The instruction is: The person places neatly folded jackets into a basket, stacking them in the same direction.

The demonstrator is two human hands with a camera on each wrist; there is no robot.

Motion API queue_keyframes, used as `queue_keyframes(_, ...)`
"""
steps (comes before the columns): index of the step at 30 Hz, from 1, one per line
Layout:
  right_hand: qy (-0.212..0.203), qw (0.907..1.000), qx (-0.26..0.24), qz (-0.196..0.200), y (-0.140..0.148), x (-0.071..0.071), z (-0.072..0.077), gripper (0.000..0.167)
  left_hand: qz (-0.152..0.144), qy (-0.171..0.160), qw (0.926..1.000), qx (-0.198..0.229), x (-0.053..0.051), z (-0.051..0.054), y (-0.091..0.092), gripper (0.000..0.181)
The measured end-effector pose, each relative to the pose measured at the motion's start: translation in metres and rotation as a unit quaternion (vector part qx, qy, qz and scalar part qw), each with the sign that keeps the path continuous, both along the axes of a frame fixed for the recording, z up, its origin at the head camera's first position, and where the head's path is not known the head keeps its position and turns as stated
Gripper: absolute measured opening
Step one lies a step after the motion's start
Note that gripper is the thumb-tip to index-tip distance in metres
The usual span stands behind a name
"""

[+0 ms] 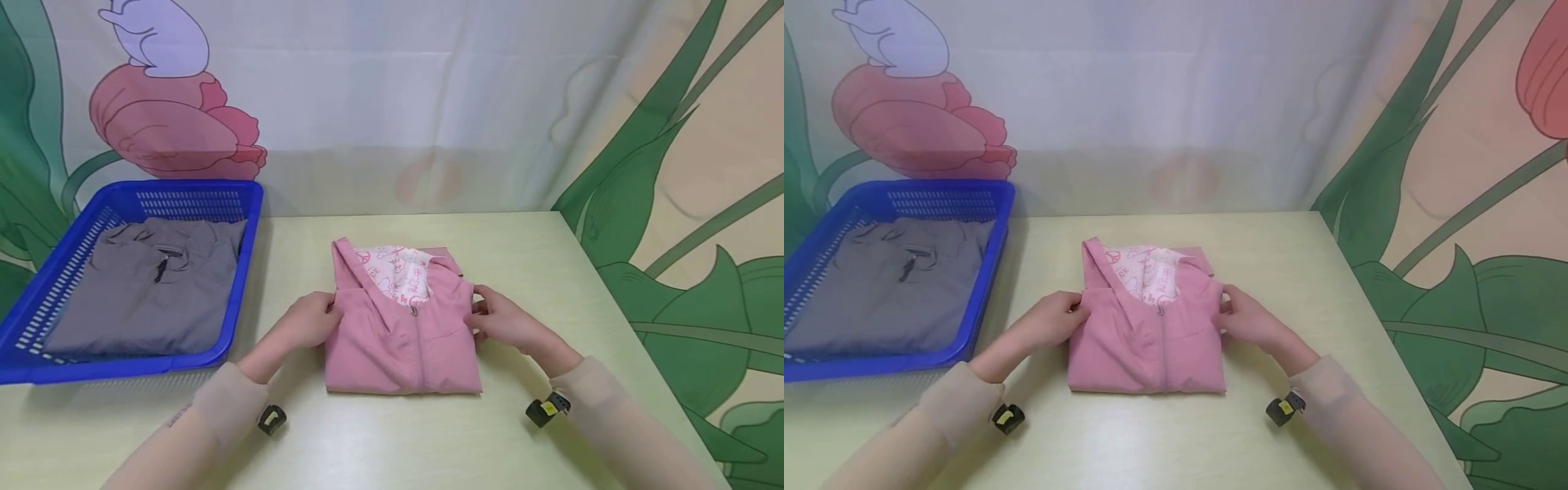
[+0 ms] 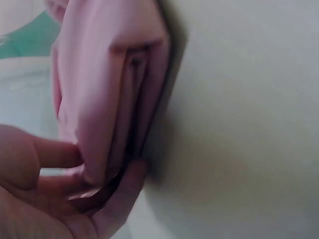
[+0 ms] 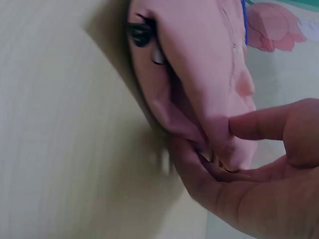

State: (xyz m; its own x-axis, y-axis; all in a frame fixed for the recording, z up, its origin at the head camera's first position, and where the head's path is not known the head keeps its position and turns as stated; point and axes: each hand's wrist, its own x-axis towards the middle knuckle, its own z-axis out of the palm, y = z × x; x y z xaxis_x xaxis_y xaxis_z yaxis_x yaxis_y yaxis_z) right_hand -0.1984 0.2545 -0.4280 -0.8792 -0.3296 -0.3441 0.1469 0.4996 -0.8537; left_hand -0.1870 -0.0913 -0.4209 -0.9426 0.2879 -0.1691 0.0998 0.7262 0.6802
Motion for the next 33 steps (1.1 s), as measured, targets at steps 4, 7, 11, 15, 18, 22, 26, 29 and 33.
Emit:
queue_keyframes(4, 0.017, 0.9997, 0.011, -0.013, -0.004, 0.001, -0.004, 0.065, 0.046, -0.016, 0.9968, 0.063, 0.002, -0.006, 0.006, 0.024)
queue_keyframes(7, 0.019, 0.9996, 0.007, -0.019, -0.006, 0.000, -0.007, 0.064, 0.083, -0.050, 0.9874, 0.125, 0.003, -0.006, 0.011, 0.043)
queue_keyframes(11, 0.021, 0.9995, -0.003, -0.023, -0.007, -0.001, -0.009, 0.064, 0.126, -0.096, 0.9688, 0.191, 0.004, -0.004, 0.015, 0.050)
queue_keyframes(15, 0.022, 0.9994, -0.008, -0.025, -0.009, -0.002, -0.009, 0.065, 0.153, -0.143, 0.9461, 0.246, 0.004, 0.000, 0.015, 0.054)
queue_keyframes(18, 0.022, 0.9993, -0.008, -0.028, -0.009, -0.002, -0.009, 0.065, 0.166, -0.177, 0.9248, 0.293, 0.003, 0.001, 0.013, 0.057)
queue_keyframes(22, 0.018, 0.9991, -0.011, -0.037, -0.008, -0.002, -0.011, 0.065, 0.176, -0.196, 0.9077, 0.327, 0.000, -0.001, 0.010, 0.055)
queue_keyframes(26, 0.014, 0.9986, -0.024, -0.045, -0.008, -0.003, -0.015, 0.067, 0.192, -0.193, 0.9033, 0.332, -0.001, -0.007, 0.008, 0.051)
queue_keyframes(29, 0.014, 0.9977, -0.038, -0.055, -0.008, -0.004, -0.016, 0.068, 0.196, -0.203, 0.8928, 0.351, -0.002, -0.011, 0.007, 0.056)
queue_keyframes(33, 0.021, 0.9958, -0.056, -0.069, -0.006, -0.004, -0.016, 0.069, 0.184, -0.232, 0.8772, 0.378, -0.004, -0.013, 0.006, 0.060)
